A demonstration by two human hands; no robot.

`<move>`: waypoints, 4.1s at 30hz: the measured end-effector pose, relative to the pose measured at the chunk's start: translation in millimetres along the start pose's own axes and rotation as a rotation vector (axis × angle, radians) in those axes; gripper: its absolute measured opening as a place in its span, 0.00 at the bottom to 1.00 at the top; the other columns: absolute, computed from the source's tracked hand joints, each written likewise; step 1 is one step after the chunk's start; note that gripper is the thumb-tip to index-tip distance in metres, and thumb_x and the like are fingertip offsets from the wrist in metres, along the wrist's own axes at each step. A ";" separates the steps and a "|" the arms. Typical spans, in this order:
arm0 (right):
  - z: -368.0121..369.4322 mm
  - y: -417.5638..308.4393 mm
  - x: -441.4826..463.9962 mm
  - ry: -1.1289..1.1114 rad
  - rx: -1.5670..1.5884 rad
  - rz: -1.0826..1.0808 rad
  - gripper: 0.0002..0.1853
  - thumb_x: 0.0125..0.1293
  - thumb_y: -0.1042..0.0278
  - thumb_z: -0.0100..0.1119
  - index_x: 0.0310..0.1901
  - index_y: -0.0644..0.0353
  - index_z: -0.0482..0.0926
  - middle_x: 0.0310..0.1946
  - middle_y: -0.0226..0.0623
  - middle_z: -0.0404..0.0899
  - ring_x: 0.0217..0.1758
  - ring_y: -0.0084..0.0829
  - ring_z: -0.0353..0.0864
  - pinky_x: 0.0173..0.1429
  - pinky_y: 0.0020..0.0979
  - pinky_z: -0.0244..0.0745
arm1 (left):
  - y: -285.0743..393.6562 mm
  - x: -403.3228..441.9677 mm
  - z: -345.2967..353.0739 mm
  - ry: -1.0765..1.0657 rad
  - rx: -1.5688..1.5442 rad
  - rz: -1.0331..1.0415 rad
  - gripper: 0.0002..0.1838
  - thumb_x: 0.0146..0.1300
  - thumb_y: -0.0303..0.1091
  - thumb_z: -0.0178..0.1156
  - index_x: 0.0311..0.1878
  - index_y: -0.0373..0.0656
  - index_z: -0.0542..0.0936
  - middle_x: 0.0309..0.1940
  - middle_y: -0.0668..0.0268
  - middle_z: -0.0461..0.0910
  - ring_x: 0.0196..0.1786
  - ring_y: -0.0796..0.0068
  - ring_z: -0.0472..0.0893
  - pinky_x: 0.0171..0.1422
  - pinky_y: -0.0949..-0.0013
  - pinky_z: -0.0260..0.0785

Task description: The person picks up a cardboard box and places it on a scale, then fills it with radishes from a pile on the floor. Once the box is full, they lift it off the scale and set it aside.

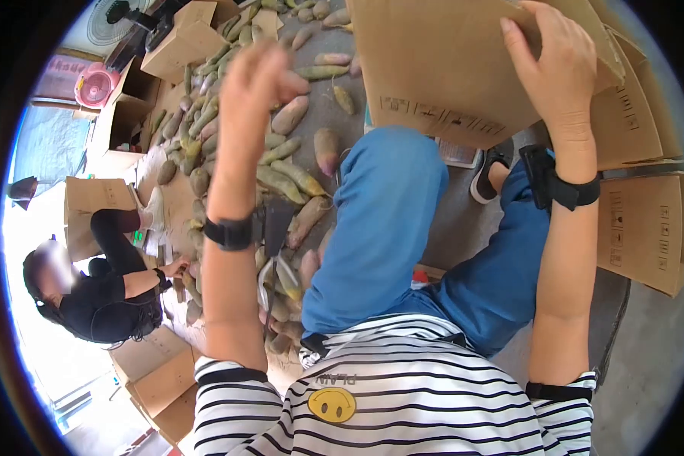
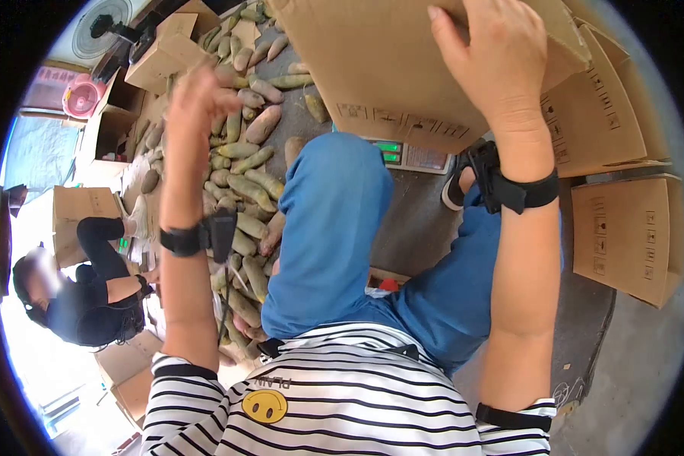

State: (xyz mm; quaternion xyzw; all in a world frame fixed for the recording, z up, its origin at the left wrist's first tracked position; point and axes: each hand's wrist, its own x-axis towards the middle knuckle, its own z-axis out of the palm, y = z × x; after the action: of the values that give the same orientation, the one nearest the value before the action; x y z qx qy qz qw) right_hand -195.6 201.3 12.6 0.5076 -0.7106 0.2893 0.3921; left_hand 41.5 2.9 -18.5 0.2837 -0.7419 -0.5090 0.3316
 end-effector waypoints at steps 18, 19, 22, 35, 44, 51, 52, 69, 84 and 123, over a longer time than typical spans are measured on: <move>13.1 25.3 -1.7 -0.166 -0.153 0.044 0.19 0.63 0.48 0.55 0.45 0.56 0.78 0.38 0.41 0.81 0.45 0.42 0.78 0.50 0.40 0.70 | -303.5 -348.4 -114.9 -0.116 0.857 -1.150 0.42 0.44 0.55 0.69 0.54 0.30 0.67 0.47 0.41 0.76 0.53 0.48 0.77 0.55 0.55 0.70; 14.1 25.3 -0.8 -0.175 -0.175 0.051 0.20 0.64 0.48 0.54 0.45 0.56 0.78 0.37 0.41 0.81 0.45 0.42 0.78 0.50 0.40 0.70 | -303.4 -349.6 -110.2 -0.089 0.885 -1.132 0.43 0.44 0.55 0.69 0.54 0.31 0.66 0.47 0.41 0.76 0.53 0.47 0.76 0.55 0.56 0.70; 16.2 21.0 0.0 -0.176 -0.190 0.045 0.19 0.64 0.48 0.54 0.44 0.56 0.78 0.37 0.40 0.81 0.43 0.41 0.78 0.49 0.40 0.70 | -301.3 -348.0 -105.4 -0.043 0.879 -1.131 0.41 0.44 0.55 0.69 0.51 0.31 0.67 0.48 0.41 0.75 0.52 0.45 0.76 0.55 0.55 0.71; 16.6 10.9 3.3 -0.034 -0.191 -0.055 0.13 0.58 0.56 0.60 0.38 0.56 0.77 0.32 0.36 0.79 0.39 0.39 0.77 0.48 0.39 0.67 | -206.9 -231.2 -84.3 0.139 -0.244 -1.008 0.20 0.55 0.41 0.66 0.47 0.39 0.75 0.36 0.66 0.79 0.30 0.76 0.78 0.31 0.75 0.69; 14.5 10.1 0.2 -0.022 -0.094 0.007 0.12 0.56 0.58 0.60 0.37 0.58 0.77 0.32 0.34 0.79 0.39 0.37 0.76 0.53 0.38 0.64 | 83.0 27.5 -2.1 0.129 -0.220 0.516 0.13 0.65 0.28 0.55 0.52 0.35 0.73 0.51 0.61 0.75 0.52 0.70 0.76 0.59 0.61 0.70; 8.5 19.5 -2.1 -0.075 -0.081 -0.045 0.12 0.58 0.58 0.60 0.38 0.57 0.78 0.30 0.38 0.80 0.38 0.40 0.78 0.46 0.39 0.69 | 65.0 42.0 33.6 0.183 -0.038 0.470 0.26 0.60 0.41 0.62 0.52 0.29 0.70 0.41 0.59 0.78 0.41 0.75 0.77 0.46 0.73 0.69; 7.2 19.2 -2.7 -0.082 -0.075 -0.029 0.12 0.58 0.58 0.60 0.38 0.57 0.78 0.30 0.38 0.80 0.38 0.40 0.78 0.46 0.39 0.69 | 29.9 34.6 21.0 0.206 0.115 0.429 0.14 0.61 0.36 0.61 0.44 0.35 0.77 0.32 0.66 0.79 0.36 0.78 0.76 0.43 0.74 0.68; 17.8 38.3 0.3 -0.243 -0.281 0.033 0.22 0.64 0.49 0.55 0.49 0.61 0.77 0.45 0.46 0.80 0.50 0.45 0.78 0.53 0.37 0.70 | -272.0 -317.1 -67.4 -0.273 0.882 -0.834 0.29 0.52 0.46 0.60 0.54 0.38 0.72 0.50 0.48 0.74 0.52 0.47 0.75 0.55 0.52 0.70; 17.9 15.5 9.4 -0.272 -0.189 0.082 0.21 0.65 0.51 0.56 0.45 0.65 0.77 0.41 0.45 0.81 0.45 0.41 0.78 0.50 0.35 0.71 | -303.4 -317.7 -48.5 -0.367 1.037 -0.833 0.29 0.43 0.38 0.70 0.50 0.41 0.71 0.49 0.53 0.71 0.54 0.51 0.72 0.54 0.56 0.71; 14.9 10.8 3.0 -0.193 -0.166 0.007 0.18 0.66 0.52 0.53 0.45 0.59 0.77 0.38 0.41 0.80 0.43 0.42 0.77 0.51 0.39 0.68 | -217.6 -321.1 -70.9 -1.009 1.273 -0.582 0.23 0.51 0.43 0.66 0.47 0.42 0.75 0.43 0.54 0.78 0.47 0.54 0.79 0.48 0.52 0.70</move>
State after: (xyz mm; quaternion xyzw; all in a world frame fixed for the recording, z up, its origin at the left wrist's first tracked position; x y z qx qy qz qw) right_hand -210.3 191.2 7.2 0.4964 -0.7682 0.1805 0.3617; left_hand 313.8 136.4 -270.6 0.3341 -0.8425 -0.1260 -0.4034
